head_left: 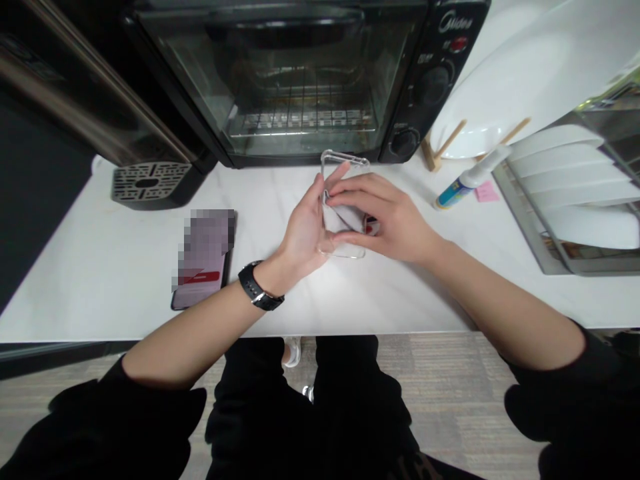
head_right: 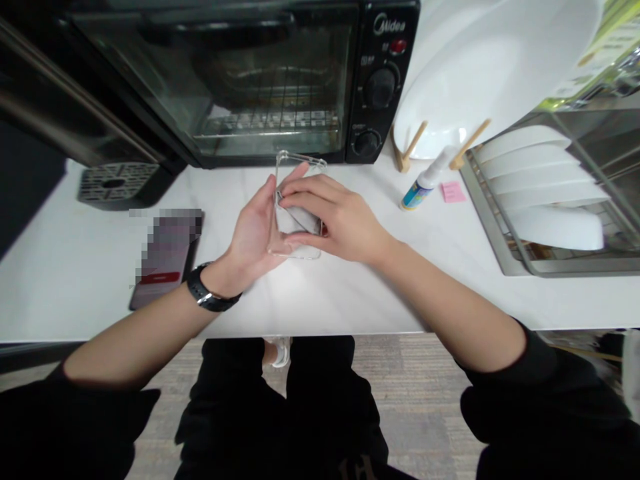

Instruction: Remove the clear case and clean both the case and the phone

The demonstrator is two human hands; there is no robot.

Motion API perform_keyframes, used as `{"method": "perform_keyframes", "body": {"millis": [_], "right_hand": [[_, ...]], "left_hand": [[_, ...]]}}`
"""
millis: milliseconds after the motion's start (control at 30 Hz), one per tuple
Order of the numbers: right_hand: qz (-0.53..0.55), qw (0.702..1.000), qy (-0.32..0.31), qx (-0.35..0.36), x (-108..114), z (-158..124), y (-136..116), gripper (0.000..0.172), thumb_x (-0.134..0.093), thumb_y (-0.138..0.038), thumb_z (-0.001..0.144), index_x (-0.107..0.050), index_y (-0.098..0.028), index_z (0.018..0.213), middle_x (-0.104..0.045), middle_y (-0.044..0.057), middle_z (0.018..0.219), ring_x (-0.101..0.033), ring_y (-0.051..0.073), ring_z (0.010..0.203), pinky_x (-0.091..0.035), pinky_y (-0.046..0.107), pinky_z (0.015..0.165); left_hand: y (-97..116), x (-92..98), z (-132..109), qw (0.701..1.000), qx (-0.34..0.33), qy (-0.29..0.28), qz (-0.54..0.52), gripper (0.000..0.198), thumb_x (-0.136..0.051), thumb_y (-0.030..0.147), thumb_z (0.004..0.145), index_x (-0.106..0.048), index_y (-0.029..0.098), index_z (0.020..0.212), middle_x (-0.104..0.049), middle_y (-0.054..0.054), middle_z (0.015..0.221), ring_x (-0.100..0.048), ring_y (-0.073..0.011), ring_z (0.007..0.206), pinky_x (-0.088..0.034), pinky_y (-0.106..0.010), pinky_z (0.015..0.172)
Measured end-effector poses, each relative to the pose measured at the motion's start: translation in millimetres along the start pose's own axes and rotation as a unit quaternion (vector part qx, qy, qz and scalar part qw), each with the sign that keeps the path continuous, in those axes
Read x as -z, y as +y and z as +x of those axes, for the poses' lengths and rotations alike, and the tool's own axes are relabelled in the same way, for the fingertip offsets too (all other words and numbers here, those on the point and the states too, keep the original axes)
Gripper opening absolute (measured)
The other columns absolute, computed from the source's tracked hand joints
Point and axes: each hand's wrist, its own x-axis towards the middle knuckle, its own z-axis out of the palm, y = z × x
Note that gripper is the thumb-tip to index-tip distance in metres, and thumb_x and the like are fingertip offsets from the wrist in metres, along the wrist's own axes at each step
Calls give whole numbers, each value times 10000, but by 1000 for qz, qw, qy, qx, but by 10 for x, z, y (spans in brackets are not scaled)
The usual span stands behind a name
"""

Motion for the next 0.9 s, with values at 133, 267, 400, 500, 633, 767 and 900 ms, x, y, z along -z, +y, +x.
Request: {"method": "perform_keyframes", "body": {"millis": [133, 267, 400, 500, 633, 767, 900], "right_hand": [[-70, 992, 95, -39, 1, -31, 83, 205, -601, -280, 1001, -743, -267, 1149, -747, 57, 1160, -687, 222, 1094, -578, 441, 937], [-105, 977, 156, -96, 30, -44, 103, 242, -573, -255, 1009, -755, -293, 1164, -708, 77, 1132, -675, 211, 1029, -601, 410, 825], [-80, 983, 130, -102, 28, -33, 70, 282, -539, -236, 1021, -733, -304, 1214, -706, 85, 1157, -679, 209, 1062, -608, 413, 879], [-49, 990, 103, -80, 1, -18, 14, 235, -576, -227, 1004, -756, -287, 1143, -723, 65, 1093, -699, 190, 1018, -618, 386, 852], [38, 999, 25, 7, -71, -17, -75, 192, -592, -193, 998, -755, -229, 1093, -708, 67, 1082, -695, 160, 998, -601, 326, 791], [55, 994, -44, 82, -106, -40, -95, 223, -573, -109, 979, -744, -198, 1093, -722, 69, 1059, -698, 169, 1003, -586, 345, 838], [-45, 996, -31, 69, -73, -53, -76, 232, -562, -137, 978, -759, -245, 1036, -739, 41, 1025, -687, 178, 951, -564, 347, 800]], "left_hand": [[-48, 24, -4, 996, 65, -40, 34, 609, -371, 608, 1022, -447, 283, 1531, -700, -100, 1254, -698, -273, 1129, -602, -400, 899], [-97, 29, -35, 991, 94, -66, 75, 701, -441, 691, 969, -385, 313, 1556, -705, -119, 1250, -709, -306, 1120, -575, -440, 930], [-85, 26, -29, 989, 99, -72, 80, 706, -411, 708, 972, -404, 288, 1540, -715, -134, 1227, -730, -279, 1016, -578, -436, 905], [-55, 31, -5, 992, 88, -57, 68, 653, -346, 668, 1011, -451, 269, 1518, -720, -118, 1230, -727, -238, 1001, -594, -387, 869], [10, 60, 1, 998, 26, -35, 53, 567, -308, 569, 1052, -407, 352, 1566, -734, -34, 1232, -729, -201, 1071, -606, -323, 875], [79, 97, -4, 999, -20, -20, 45, 628, -329, 617, 1035, -305, 388, 1619, -759, -25, 1162, -712, -212, 1164, -587, -327, 968], [125, 86, -12, 998, -56, 10, 27, 621, -352, 601, 1035, -291, 406, 1622, -740, -41, 1204, -668, -218, 1240, -561, -335, 1006]]}}
